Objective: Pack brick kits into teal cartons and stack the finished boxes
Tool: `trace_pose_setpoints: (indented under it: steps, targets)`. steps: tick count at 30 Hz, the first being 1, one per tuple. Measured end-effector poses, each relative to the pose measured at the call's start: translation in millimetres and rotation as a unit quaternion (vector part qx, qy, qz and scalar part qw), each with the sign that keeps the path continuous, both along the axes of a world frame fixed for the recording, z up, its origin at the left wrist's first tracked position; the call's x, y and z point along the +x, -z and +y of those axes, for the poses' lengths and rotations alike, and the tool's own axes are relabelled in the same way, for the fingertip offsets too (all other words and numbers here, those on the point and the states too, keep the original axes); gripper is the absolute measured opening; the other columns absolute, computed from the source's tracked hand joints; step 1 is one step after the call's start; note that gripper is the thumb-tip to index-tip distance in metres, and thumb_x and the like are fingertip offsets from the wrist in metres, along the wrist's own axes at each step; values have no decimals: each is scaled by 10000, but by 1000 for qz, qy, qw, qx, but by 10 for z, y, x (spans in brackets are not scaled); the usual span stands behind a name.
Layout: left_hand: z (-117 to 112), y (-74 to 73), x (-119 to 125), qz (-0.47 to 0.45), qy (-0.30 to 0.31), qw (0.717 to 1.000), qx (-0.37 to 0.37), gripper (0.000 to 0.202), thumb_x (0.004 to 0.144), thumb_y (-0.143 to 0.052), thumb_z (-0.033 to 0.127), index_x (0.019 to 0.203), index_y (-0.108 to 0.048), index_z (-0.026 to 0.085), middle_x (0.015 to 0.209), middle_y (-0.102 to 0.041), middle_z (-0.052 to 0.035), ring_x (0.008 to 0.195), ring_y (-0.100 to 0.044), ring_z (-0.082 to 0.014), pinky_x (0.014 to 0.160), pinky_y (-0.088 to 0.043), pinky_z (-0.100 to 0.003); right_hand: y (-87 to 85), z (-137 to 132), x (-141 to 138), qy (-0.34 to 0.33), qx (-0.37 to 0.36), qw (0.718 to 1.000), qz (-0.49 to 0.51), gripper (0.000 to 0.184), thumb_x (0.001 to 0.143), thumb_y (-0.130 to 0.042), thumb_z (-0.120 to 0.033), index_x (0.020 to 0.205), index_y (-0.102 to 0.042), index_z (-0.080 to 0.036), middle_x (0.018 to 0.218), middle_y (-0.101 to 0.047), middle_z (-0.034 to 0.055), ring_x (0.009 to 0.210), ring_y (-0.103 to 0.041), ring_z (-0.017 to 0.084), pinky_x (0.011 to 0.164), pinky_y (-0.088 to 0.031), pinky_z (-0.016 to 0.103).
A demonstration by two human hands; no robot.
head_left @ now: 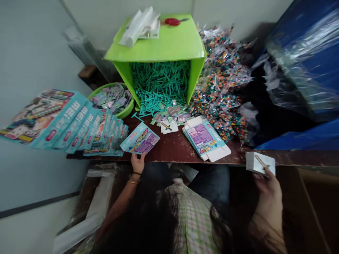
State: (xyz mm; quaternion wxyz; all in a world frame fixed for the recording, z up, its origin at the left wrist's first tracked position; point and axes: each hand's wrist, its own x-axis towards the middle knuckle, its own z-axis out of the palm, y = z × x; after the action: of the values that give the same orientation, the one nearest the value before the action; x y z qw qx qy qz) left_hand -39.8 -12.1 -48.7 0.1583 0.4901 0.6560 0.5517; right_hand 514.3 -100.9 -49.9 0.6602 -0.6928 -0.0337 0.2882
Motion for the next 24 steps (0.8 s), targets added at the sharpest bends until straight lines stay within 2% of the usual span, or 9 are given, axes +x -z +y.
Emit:
trace_pose_setpoints:
  steps: [3, 7, 11, 13, 15, 17, 19, 22, 24]
  targets:
    - [-119, -15, -148, 16, -25, 999, 15, 451, 825, -693, 617, 940, -675, 182, 946, -767, -123, 1029, -731, -281, 1054, -548, -462, -40, -214, -133, -34, 39, 996, 67, 341, 556, -682, -322, 890, -652, -261, 1106, -702, 109, 917, -694, 269, 549, -586, 354]
    - [-260, 22, -287, 46, -56, 997, -21, 420, 818, -716, 572, 977, -687, 183, 964, -774, -119, 1036, -737, -291, 1046, -558, -469, -187, -322, -531, -179, 67, 980, 52, 433, 639, -696, -465, 1037, -697, -295, 1241, -703, 113, 1068, -706, 323, 767, -631, 476]
    - [-170, 4, -282, 50, -101, 993, -21, 441, 796, -733, 569, 970, -682, 166, 998, -765, -149, 1090, -724, -324, 1060, -548, -498, -337, 56, -1422, -321, 47, 934, 147, 570, 590, -804, -487, 1094, -702, -241, 1182, -745, 104, 1052, -710, 318, 911, -591, 479]
    - [-81, -63, -203, 38, -85, 996, 3, 449, 811, -720, 577, 986, -681, 165, 1010, -761, -151, 1131, -710, -322, 1082, -533, -493, -344, 377, -1922, -373, 40, 910, 178, 587, 556, -849, -515, 1041, -697, -221, 1113, -755, 99, 1031, -705, 316, 905, -586, 465]
    - [-54, -188, -109, 32, -60, 998, 19, 448, 837, -701, 577, 1024, -682, 170, 1016, -762, -137, 1137, -709, -303, 1090, -527, -474, -305, 668, -2340, -411, 33, 900, 141, 645, 533, -850, -593, 1027, -676, -217, 1065, -747, 97, 1016, -694, 324, 912, -576, 486]
    - [-130, -394, -42, 43, -51, 997, 26, 436, 857, -688, 568, 1044, -677, 175, 1003, -764, -119, 1088, -722, -281, 1063, -544, -452, -240, 862, -2627, -433, 30, 901, 3, 713, 547, -802, -701, 1043, -666, -207, 1076, -727, 123, 1044, -670, 342, 966, -543, 532]
    - [-292, -699, -17, 81, -52, 995, 40, 408, 872, -678, 550, 1041, -664, 179, 967, -761, -96, 978, -738, -255, 965, -590, -417, -154, 969, -2775, -434, 43, 879, -193, 764, 613, -713, -796, 1061, -675, -178, 1164, -691, 190, 1138, -621, 382, 1049, -477, 589]
    - [-584, -1357, -72, 195, -60, 966, 157, 367, 882, -670, 521, 1055, -644, 199, 922, -734, -49, 830, -721, -209, 786, -612, -359, 23, 1060, -2821, -421, 70, 811, -400, 806, 789, -524, -835, 1136, -679, -125, 1306, -607, 286, 1260, -538, 440, 1075, -418, 650]
    - [-754, -1900, -201, 295, -56, 906, 299, 399, 866, -681, 547, 1093, -640, 221, 957, -711, -38, 867, -709, -216, 793, -606, -377, 156, 1081, -2803, -423, 73, 782, -453, 807, 883, -414, -801, 1228, -656, -113, 1327, -591, 297, 1253, -544, 442, 1027, -445, 645]
